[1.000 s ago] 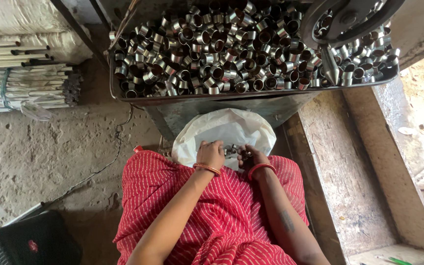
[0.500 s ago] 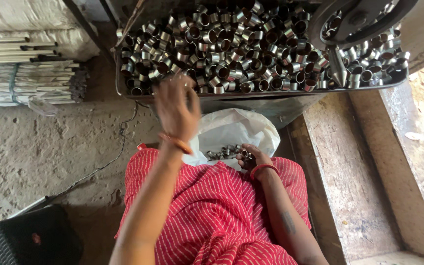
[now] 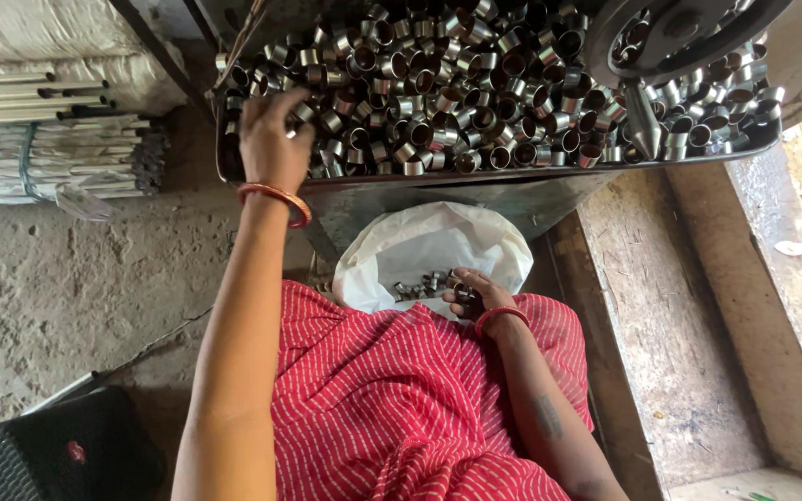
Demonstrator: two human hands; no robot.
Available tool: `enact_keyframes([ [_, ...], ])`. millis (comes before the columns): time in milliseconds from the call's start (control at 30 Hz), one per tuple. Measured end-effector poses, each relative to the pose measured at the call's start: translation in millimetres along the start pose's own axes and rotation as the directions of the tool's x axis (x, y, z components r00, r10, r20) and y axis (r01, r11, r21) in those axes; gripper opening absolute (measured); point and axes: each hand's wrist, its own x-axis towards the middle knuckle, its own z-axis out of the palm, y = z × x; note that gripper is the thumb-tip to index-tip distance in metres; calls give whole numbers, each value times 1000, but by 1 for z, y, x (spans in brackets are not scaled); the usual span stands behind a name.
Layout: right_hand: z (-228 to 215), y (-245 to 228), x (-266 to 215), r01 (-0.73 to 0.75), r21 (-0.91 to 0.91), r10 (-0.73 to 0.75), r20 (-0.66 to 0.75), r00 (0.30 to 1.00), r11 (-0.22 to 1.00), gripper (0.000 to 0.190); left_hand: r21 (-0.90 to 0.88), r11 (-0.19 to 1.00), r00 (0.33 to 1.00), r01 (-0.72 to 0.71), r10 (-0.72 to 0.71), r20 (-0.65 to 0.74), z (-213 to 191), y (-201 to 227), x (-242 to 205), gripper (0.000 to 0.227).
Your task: The person sits on the floor and repeatedly picks up small cylindrical metal parts from a large metal tray, briefly handling them in their hands before placing them into a white cloth bag on their lap. The person continues this sorting process throughout the clip.
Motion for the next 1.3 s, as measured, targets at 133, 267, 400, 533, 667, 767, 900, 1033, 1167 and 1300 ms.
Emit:
enact_keyframes([
  [133, -6, 1, 3, -33, -68, 31, -31, 999, 997, 42, -190, 981, 986, -47, 15, -165, -10, -10, 2, 48],
  [267, -10, 3, 3, -24, -24, 24, -21, 999, 999, 41, -807, 496, 877, 320, -477, 54, -27, 7, 4, 45],
  [400, -10, 1, 1, -60, -60, 60, -8, 998, 996, 40, -940, -171, 898, 294, -287, 333, -62, 43, -14, 43],
  [533, -2, 1, -3, -11, 18, 12, -57, 998, 1000, 40, -839, -296, 846, 457, -149, 513, -66, 91, -72, 51],
  [667, 6, 0, -9, 20, 28, -21, 16, 1000, 999, 40, -764, -252, 768, 594, -107, 632, -42, 118, -126, 40],
  [767, 11, -3, -17, 39, -1, -39, 48, 998, 999, 40, -650, -349, 665, 675, -93, 741, -16, 121, -158, 40],
  [900, 15, -11, -29, 61, 74, -71, 139, 988, 995, 43, -595, -358, 610, 720, -82, 788, 18, 105, -189, 38],
  [1033, 17, -13, -33, 71, 123, -85, 110, 990, 990, 46, -541, -324, 518, 776, -160, 840, 46, 81, -206, 35],
  [1167, 8, -7, -25, 89, 74, -99, 144, 985, 993, 40, -493, -163, 443, 855, -267, 856, 73, 54, -221, 37],
  [1300, -4, 3, -15, 138, 6, -136, 201, 970, 990, 35, -440, 90, 446, 894, -284, 848, 114, 36, -242, 39],
])
